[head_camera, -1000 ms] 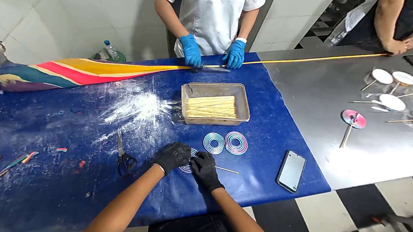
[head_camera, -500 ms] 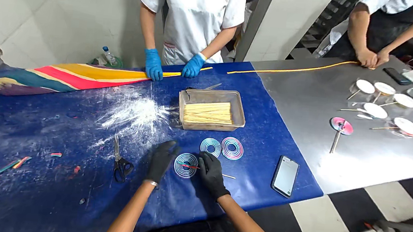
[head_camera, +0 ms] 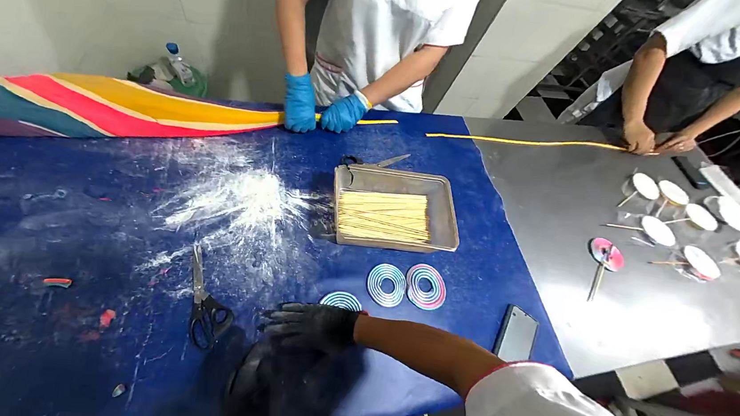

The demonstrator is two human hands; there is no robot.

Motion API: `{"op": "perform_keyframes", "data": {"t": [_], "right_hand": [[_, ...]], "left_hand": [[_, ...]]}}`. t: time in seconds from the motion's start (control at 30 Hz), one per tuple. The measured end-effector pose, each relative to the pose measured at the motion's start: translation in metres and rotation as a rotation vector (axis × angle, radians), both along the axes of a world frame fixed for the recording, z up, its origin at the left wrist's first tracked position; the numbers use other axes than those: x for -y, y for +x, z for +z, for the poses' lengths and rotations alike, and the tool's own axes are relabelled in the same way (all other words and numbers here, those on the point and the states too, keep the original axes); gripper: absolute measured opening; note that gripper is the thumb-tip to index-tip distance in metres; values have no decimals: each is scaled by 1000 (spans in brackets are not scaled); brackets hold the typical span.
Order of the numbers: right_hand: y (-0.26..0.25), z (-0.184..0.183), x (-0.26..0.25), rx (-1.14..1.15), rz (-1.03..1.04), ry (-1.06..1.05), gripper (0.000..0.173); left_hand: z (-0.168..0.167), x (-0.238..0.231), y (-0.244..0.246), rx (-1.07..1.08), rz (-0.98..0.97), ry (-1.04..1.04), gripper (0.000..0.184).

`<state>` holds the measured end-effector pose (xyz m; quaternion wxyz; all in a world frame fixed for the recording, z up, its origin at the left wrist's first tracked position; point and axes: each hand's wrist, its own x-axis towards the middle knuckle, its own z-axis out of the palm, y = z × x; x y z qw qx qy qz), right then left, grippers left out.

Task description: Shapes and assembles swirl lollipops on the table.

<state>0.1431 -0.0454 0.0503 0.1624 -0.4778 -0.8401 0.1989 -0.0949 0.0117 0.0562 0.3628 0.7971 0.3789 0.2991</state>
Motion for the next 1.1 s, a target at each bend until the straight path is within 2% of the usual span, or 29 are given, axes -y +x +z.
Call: {"op": "perform_keyframes", "data": {"t": [0.03, 0.1, 0.17, 0.23, 0.3, 0.37, 0.4, 0.43, 0.47, 0.5, 0.53, 0.57, 0.6, 0.63, 0.67, 0.7, 0.73, 0.77, 0.8, 0.83, 0.87, 1.03, 1.1], "right_hand": [[-3, 18, -3, 57, -40, -195, 102], [-3, 44, -12, 70, -65, -448, 93], [-2, 20, -10, 30, -70, -412, 95], [-1, 4, -8, 35, -75, -345, 99], [-6, 7, -8, 49, -96, -371, 95], [-8, 42, -15, 117, -120, -491, 81], [-14, 67, -20, 168, -139, -590, 69], [-18, 82, -19, 172, -179, -602, 59], [-15, 76, -13, 103, -249, -455, 49], [-12, 48, -7, -40, -338, -156, 42], [-7, 27, -6, -112, -381, 71, 42], [-2, 20, -5, -102, -372, 182, 47], [3, 27, -2, -34, -327, 140, 56], [5, 51, 1, 73, -265, -68, 63], [4, 86, -6, 202, -196, -374, 68], [3, 102, -13, 292, -143, -558, 73], [4, 95, -15, 329, -105, -587, 76], [8, 66, -8, 295, -74, -472, 81], [15, 19, 4, 175, -53, -225, 88], [20, -7, 7, 145, -15, -118, 93], [22, -17, 8, 152, 19, -96, 95], [21, -18, 11, 211, 80, -41, 83], [18, -13, 13, 194, 55, -91, 75]], "left_hand": [[-13, -4, -7, -18, 48, 11, 33], [-33, -14, -13, -144, 77, 17, 33], [-52, -22, -15, -292, 74, 73, 36], [-54, -21, -10, -317, 23, 133, 41], [-52, -17, -10, -298, -26, 135, 41], [-43, -17, -2, -282, -10, 103, 41], [-38, -16, -3, -283, -5, 91, 42], [-30, -14, -5, -283, -17, 55, 42], [-28, -14, -6, -274, -29, 43, 42], [-35, -18, -8, -257, -36, 62, 41], [-45, -20, -10, -238, -34, 114, 40], [-51, -20, -11, -235, -30, 141, 39], [-58, -19, -13, -239, -29, 147, 39], [-70, -19, -17, -239, -29, 143, 39], [-89, -20, -23, -240, -33, 152, 40], [-102, -21, -26, -232, -39, 172, 40], [-107, -21, -28, -245, -40, 182, 40], [-97, -21, -26, -279, -42, 169, 39], [-75, -19, -19, -316, -48, 142, 37], [-52, -19, -10, -327, -48, 136, 35], [-43, -18, -5, -317, -25, 173, 35], [-48, -19, -8, -292, -51, 171, 40], [-46, -15, -9, -260, -63, 170, 38]]}}
